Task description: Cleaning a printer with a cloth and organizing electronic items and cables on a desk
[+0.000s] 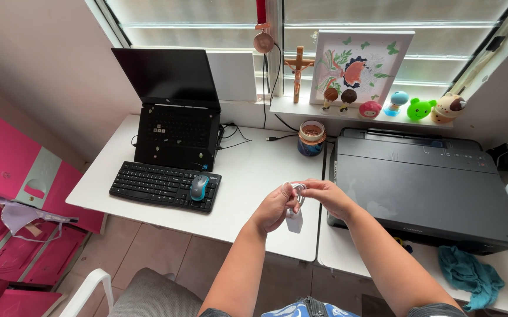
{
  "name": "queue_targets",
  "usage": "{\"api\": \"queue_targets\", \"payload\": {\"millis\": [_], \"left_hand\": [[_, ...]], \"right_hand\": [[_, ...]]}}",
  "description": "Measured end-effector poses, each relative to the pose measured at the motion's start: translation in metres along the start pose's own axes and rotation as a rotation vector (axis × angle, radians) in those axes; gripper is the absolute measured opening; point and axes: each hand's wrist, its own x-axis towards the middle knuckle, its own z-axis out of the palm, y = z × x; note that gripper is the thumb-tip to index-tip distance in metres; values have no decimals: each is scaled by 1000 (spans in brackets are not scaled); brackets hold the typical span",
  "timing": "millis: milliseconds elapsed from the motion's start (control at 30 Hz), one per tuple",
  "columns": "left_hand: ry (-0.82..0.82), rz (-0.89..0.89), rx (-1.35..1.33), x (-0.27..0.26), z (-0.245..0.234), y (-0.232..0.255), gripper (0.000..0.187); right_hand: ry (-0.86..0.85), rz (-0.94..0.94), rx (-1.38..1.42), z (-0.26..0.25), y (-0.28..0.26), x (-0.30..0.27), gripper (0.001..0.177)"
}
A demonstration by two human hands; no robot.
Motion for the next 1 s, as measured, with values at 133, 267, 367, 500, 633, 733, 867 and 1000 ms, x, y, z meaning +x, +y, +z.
{"api": "queue_targets", "payload": {"millis": [133, 267, 367, 500, 633, 733, 867, 1000], "left_hand": [[14, 14, -5, 8, -2, -4, 40], [44, 6, 35, 7, 0, -5, 40], [97, 17, 102, 13, -3, -7, 37], [190, -12, 171, 11, 4, -3, 40], [267, 30, 142, 14, 15, -3, 22], [294, 66, 168, 11, 31, 12, 22], [358, 49, 196, 36, 20, -7, 24], [460, 32, 203, 58, 15, -20, 27]], "right_hand": [[50, -4, -28, 4, 0, 3, 33], [57, 31, 11, -9, 25, 17, 34], [41, 80, 24, 1, 6, 10, 30], [35, 122, 60, -1, 14, 13, 25], [72, 87, 95, 3, 13, 12, 23], [173, 17, 53, -5, 20, 12, 26], [331, -312, -239, -9, 36, 12, 39], [411, -354, -264, -19, 42, 15, 21]]}}
